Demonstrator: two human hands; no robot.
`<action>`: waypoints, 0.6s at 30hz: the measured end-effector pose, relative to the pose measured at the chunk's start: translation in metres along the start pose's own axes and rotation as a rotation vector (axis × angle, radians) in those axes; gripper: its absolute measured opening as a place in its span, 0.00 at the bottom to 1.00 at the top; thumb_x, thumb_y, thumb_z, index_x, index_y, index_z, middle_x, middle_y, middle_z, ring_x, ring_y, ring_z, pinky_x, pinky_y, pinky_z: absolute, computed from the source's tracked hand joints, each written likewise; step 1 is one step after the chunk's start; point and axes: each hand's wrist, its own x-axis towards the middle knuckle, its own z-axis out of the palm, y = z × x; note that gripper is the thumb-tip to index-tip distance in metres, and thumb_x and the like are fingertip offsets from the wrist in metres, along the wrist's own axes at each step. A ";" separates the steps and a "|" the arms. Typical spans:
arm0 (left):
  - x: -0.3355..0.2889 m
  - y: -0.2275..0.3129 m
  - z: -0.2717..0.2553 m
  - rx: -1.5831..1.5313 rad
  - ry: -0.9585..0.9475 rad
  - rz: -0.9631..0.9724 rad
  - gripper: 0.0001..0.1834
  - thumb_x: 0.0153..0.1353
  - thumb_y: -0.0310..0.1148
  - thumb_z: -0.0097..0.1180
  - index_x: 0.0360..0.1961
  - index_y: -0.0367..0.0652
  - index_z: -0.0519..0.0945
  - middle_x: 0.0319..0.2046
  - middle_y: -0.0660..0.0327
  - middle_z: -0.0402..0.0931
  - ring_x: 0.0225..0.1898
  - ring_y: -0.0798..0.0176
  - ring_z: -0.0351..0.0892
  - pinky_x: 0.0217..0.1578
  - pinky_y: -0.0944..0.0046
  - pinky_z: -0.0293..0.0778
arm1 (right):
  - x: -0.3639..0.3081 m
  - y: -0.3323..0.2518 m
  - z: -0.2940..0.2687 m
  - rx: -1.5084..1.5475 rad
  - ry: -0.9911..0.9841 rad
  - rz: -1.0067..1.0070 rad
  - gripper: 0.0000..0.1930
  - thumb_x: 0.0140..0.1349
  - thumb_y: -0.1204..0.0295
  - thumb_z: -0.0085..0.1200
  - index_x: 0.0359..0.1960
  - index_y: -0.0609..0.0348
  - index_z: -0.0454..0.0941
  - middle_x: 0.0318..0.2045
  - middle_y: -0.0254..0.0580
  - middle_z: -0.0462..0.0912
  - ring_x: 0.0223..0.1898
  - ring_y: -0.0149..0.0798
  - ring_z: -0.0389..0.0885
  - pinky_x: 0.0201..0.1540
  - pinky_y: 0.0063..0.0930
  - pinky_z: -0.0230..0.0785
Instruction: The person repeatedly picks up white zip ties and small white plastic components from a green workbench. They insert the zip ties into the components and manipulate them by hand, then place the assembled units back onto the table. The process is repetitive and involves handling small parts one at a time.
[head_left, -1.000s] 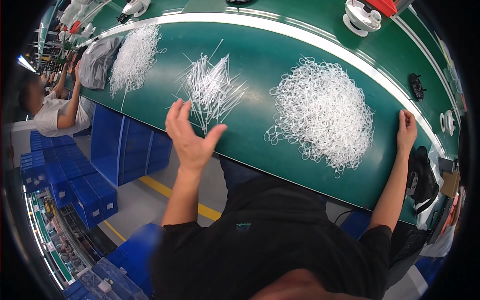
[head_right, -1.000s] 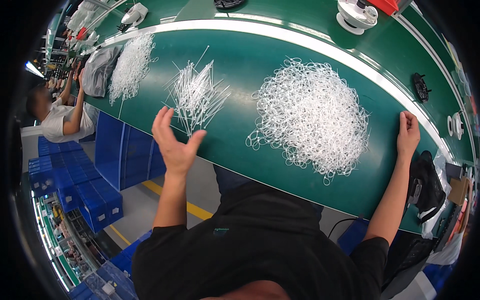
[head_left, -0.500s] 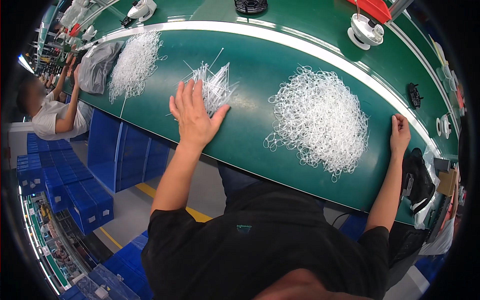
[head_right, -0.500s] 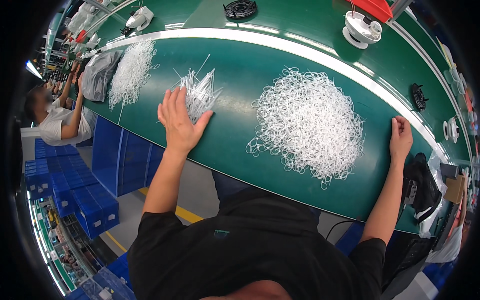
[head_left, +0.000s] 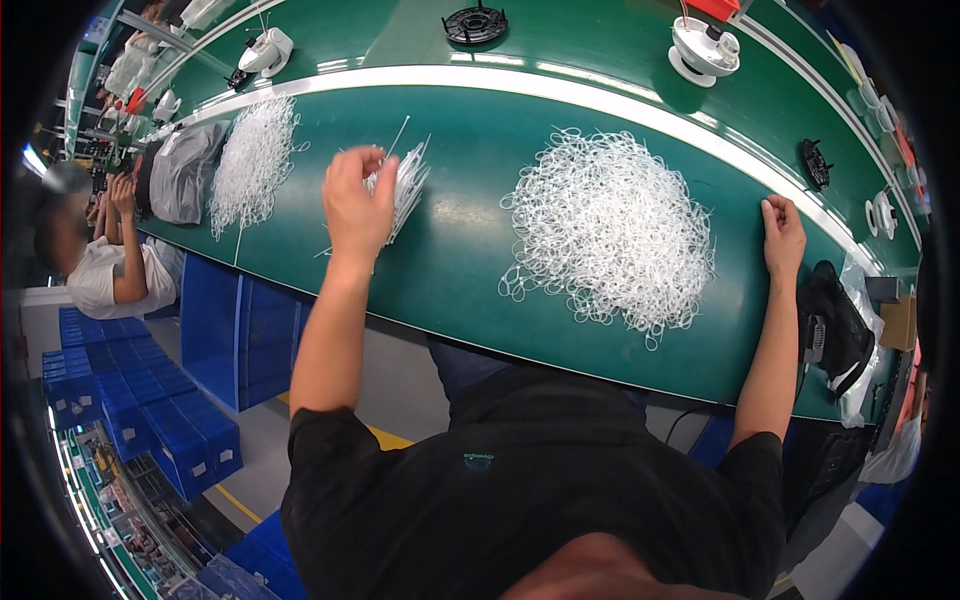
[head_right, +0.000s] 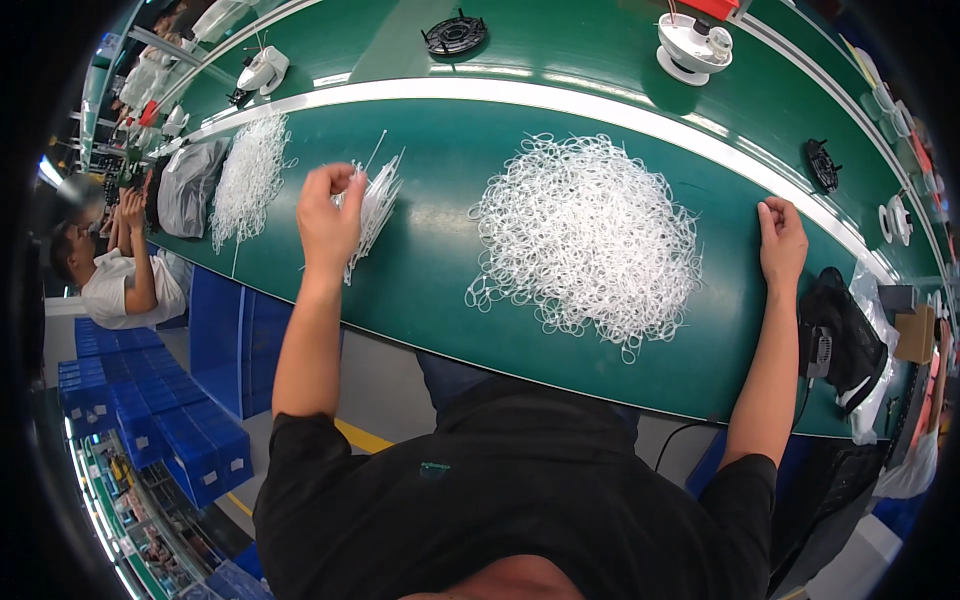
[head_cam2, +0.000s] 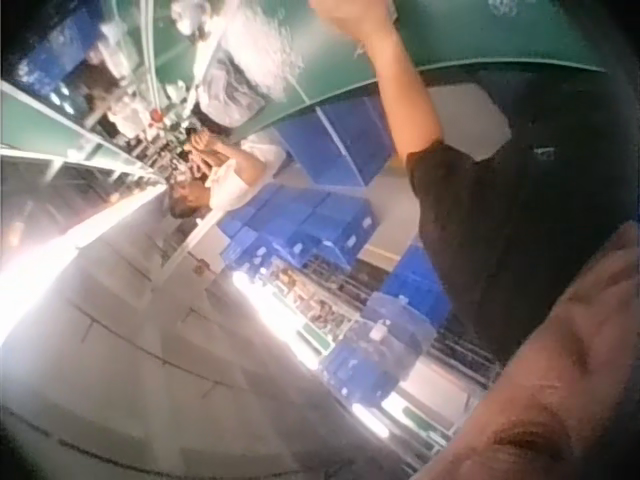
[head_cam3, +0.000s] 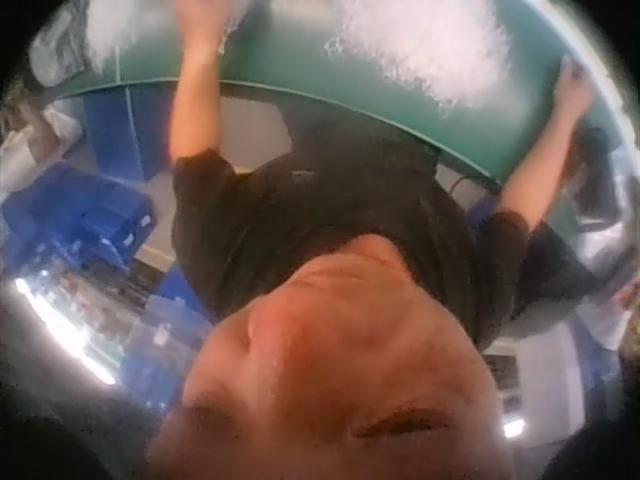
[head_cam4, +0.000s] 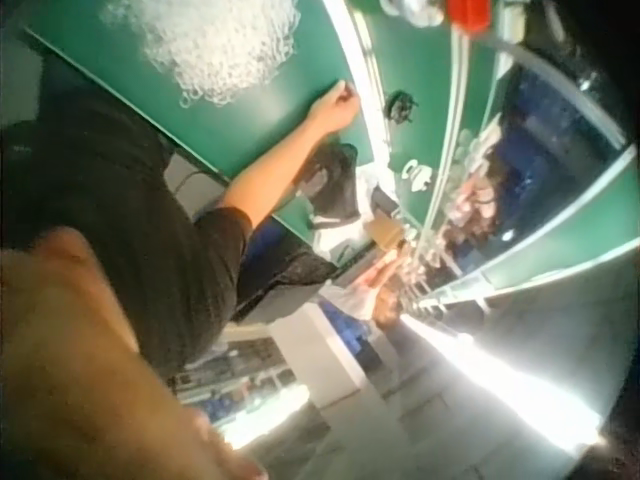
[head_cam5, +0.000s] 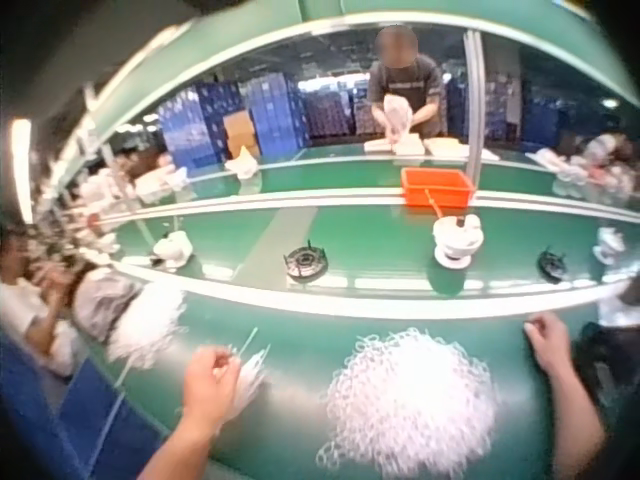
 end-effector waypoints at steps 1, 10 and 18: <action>0.017 -0.001 0.005 0.042 -0.053 -0.040 0.17 0.56 0.41 0.67 0.38 0.39 0.80 0.38 0.53 0.82 0.46 0.49 0.81 0.46 0.54 0.73 | 0.000 0.002 0.000 0.011 0.002 0.004 0.12 0.66 0.65 0.60 0.43 0.60 0.82 0.26 0.31 0.78 0.28 0.25 0.73 0.35 0.21 0.69; 0.108 -0.028 0.059 0.364 -0.353 -0.133 0.10 0.58 0.35 0.64 0.34 0.40 0.81 0.35 0.50 0.84 0.42 0.45 0.83 0.43 0.50 0.76 | -0.001 0.000 -0.003 0.104 0.017 0.019 0.10 0.64 0.66 0.60 0.40 0.60 0.81 0.25 0.31 0.77 0.27 0.25 0.73 0.33 0.22 0.68; 0.098 -0.026 0.062 0.250 -0.180 0.029 0.07 0.62 0.30 0.58 0.34 0.37 0.79 0.34 0.45 0.82 0.40 0.40 0.81 0.43 0.48 0.75 | -0.001 0.001 -0.005 0.155 0.024 0.023 0.11 0.64 0.64 0.60 0.39 0.59 0.81 0.25 0.32 0.79 0.27 0.27 0.74 0.34 0.24 0.68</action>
